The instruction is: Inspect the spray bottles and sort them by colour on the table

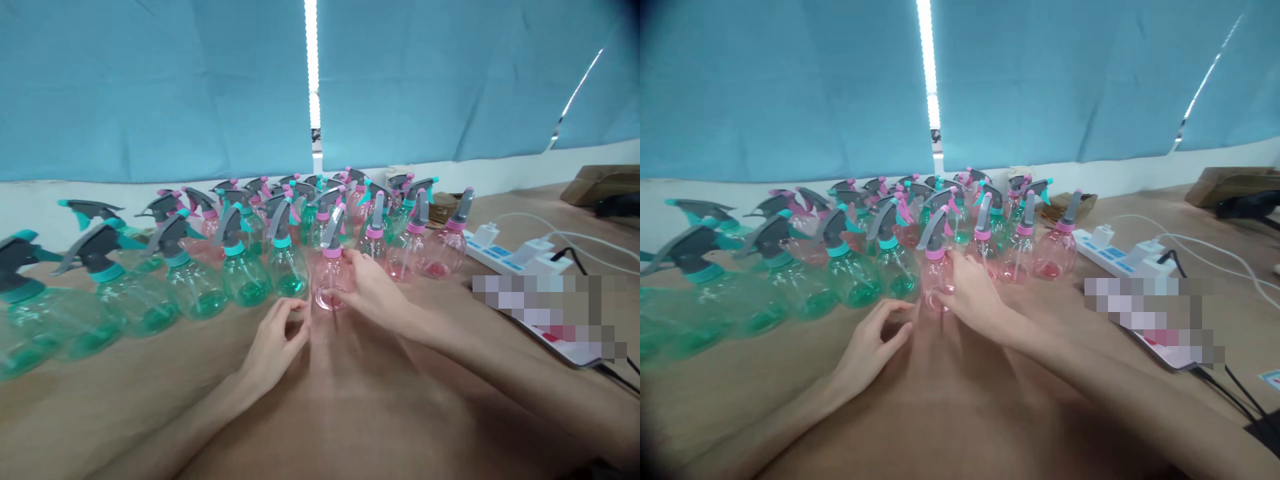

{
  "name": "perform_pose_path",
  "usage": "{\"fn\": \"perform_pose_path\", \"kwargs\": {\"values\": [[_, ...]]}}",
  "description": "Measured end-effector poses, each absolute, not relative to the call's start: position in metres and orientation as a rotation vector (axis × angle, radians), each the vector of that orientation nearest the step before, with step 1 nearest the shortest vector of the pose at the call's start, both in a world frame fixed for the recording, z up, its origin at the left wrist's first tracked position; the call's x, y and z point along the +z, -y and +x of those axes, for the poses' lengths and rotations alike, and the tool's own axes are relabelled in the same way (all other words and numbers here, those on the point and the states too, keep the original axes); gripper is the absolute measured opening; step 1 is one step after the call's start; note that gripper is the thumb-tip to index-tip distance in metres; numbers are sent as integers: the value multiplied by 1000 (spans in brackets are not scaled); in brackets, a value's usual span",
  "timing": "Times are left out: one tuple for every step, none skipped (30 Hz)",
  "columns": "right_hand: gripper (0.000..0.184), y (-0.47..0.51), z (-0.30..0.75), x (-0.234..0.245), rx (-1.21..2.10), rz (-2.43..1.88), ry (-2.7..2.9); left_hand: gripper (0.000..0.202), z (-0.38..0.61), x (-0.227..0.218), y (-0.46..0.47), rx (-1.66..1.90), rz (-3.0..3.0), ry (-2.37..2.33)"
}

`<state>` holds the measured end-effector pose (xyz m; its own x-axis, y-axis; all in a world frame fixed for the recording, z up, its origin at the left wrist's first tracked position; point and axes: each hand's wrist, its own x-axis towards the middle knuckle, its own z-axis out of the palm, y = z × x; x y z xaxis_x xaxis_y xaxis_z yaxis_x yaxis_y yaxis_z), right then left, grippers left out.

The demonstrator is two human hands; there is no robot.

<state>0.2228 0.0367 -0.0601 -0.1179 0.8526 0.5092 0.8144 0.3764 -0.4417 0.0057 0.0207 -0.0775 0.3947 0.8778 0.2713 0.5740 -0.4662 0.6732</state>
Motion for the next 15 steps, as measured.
{"fn": "perform_pose_path", "kwargs": {"values": [[61, -40, 221, -59, 63, -1443, 1926, 14, 6, -78, -20, 821, 2193, -1234], [61, -43, 220, -57, 59, -1449, 1924, 15, 6, -78, -20, 801, 2206, -1228], [60, -46, 219, -56, 53, -1456, 1925, 15, 6, -77, -19, 785, 2217, -1223], [58, -48, 219, -55, 45, -1464, 1928, 15, 6, -77, -19, 772, 2227, -1219], [57, -49, 218, -53, 36, -1472, 1932, 15, 6, -76, -18, 762, 2236, -1214], [54, -50, 218, -52, 25, -1481, 1937, 15, 7, -75, -17, 752, 2244, -1209], [52, -51, 218, -51, 13, -1492, 1943, 15, 7, -74, -16, 744, 2250, -1204], [50, -52, 218, -49, 0, -1506, 1948, 15, 8, -73, -16, 735, 2256, -1198], [48, -53, 218, -48, -15, -1522, 1954, 16, 8, -72, -15, 730, 2263, -1195], [45, -53, 218, -47, -30, -1542, 1959, 16, 8, -72, -15, 723, 2271, -1191], [43, -53, 218, -45, -46, -1567, 1961, 16, 9, -71, -15, 718, 2278, -1187], [41, -54, 218, -44, -62, -1594, 1960, 16, 9, -71, -15, 715, 2287, -1183], [40, -54, 217, -43, -78, -1622, 1958, 16, 9, -72, -16, 713, 2294, -1179], [39, -54, 217, -42, -92, -1648, 1955, 16, 9, -72, -16, 711, 2299, -1175], [39, -55, 216, -41, -104, -1670, 1952, 16, 9, -72, -16, 707, 2301, -1172]]}}
